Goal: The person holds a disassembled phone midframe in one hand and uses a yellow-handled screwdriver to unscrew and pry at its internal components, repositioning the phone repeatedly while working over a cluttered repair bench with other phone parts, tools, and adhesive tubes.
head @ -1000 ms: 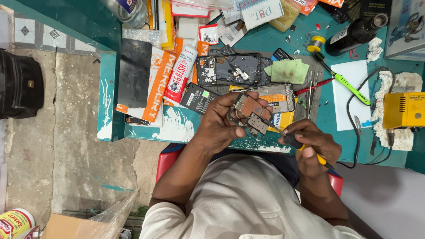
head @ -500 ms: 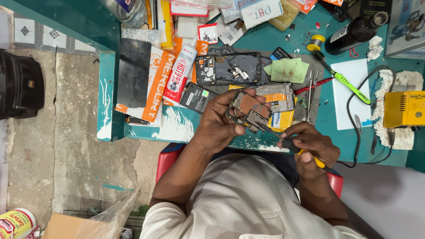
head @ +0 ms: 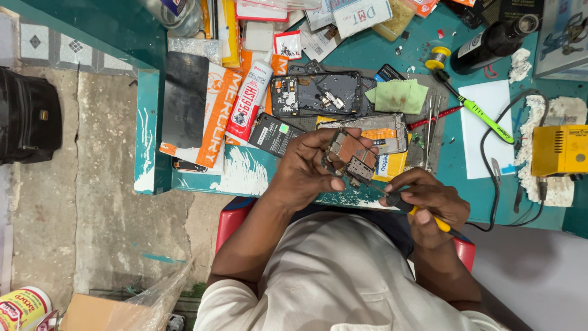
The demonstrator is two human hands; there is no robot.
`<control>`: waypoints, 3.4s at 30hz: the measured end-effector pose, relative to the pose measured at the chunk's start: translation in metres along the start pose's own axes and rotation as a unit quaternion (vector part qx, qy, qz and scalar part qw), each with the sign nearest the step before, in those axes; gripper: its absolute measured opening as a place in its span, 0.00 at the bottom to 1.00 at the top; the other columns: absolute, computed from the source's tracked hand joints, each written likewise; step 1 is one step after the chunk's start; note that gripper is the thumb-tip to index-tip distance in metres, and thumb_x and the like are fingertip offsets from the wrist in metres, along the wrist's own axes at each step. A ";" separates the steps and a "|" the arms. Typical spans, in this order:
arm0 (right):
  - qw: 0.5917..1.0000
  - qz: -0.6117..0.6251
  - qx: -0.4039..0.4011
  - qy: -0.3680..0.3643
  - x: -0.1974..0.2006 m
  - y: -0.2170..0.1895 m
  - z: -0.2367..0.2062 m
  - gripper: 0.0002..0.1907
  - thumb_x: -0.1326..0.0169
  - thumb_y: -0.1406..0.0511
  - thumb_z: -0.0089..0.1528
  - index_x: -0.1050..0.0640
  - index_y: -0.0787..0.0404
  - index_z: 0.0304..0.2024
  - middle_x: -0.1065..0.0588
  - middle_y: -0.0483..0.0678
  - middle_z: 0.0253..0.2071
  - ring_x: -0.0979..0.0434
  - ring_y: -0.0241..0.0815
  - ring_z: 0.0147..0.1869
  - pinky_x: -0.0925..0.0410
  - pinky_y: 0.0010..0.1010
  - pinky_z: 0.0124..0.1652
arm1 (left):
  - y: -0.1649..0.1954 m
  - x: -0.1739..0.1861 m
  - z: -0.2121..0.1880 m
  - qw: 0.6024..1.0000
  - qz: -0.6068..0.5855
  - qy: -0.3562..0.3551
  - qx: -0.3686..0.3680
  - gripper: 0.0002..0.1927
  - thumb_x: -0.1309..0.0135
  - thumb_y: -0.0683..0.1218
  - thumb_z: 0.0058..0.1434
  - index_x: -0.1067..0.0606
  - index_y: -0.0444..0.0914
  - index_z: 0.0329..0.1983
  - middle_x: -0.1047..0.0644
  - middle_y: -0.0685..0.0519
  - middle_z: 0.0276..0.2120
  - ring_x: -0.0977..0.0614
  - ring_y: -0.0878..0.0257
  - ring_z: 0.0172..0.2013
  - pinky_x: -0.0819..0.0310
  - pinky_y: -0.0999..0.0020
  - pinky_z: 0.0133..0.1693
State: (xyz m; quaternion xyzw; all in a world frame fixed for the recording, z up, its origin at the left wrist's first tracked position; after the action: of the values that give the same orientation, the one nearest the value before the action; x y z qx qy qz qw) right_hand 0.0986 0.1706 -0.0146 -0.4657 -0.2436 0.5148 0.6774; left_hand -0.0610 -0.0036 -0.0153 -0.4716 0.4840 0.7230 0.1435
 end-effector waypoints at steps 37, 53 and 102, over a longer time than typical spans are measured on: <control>1.000 -0.010 -0.004 0.009 0.004 0.006 -0.005 0.16 0.44 0.58 0.70 0.20 0.66 0.45 0.21 0.58 0.34 0.19 0.55 0.42 0.20 0.40 0.35 | 0.000 -0.002 0.000 1.000 -0.006 0.001 -0.005 0.37 0.28 0.37 0.57 0.29 0.36 0.70 0.23 0.42 0.60 0.20 0.52 0.60 0.24 0.55 0.63; 1.000 -0.001 0.004 -0.001 0.000 0.007 -0.001 0.16 0.45 0.57 0.71 0.21 0.65 0.48 0.21 0.59 0.35 0.19 0.55 0.42 0.21 0.39 0.36 | -0.002 -0.003 0.001 0.999 0.004 -0.004 0.034 0.39 0.29 0.33 0.54 0.30 0.31 0.69 0.23 0.41 0.60 0.21 0.53 0.62 0.26 0.56 0.66; 0.991 0.113 0.005 0.072 0.012 0.018 -0.019 0.18 0.45 0.55 0.72 0.19 0.63 0.51 0.22 0.59 0.34 0.21 0.50 0.40 0.23 0.38 0.34 | -0.004 -0.003 0.013 0.993 -0.071 0.092 -0.013 0.30 0.40 0.47 0.70 0.34 0.33 0.72 0.26 0.43 0.63 0.21 0.55 0.61 0.26 0.55 0.64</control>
State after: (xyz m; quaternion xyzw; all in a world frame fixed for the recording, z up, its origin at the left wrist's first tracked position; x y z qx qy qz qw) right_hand 0.1098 0.1753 -0.0406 -0.5228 -0.1377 0.5547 0.6324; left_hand -0.0638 0.0094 -0.0137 -0.5710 0.4507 0.6709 0.1437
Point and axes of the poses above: each hand's wrist, its own z-axis towards the middle knuckle, its own x-axis out of the back of the hand, y = z × x, the point moved 2 cm from there along z, towards the middle knuckle
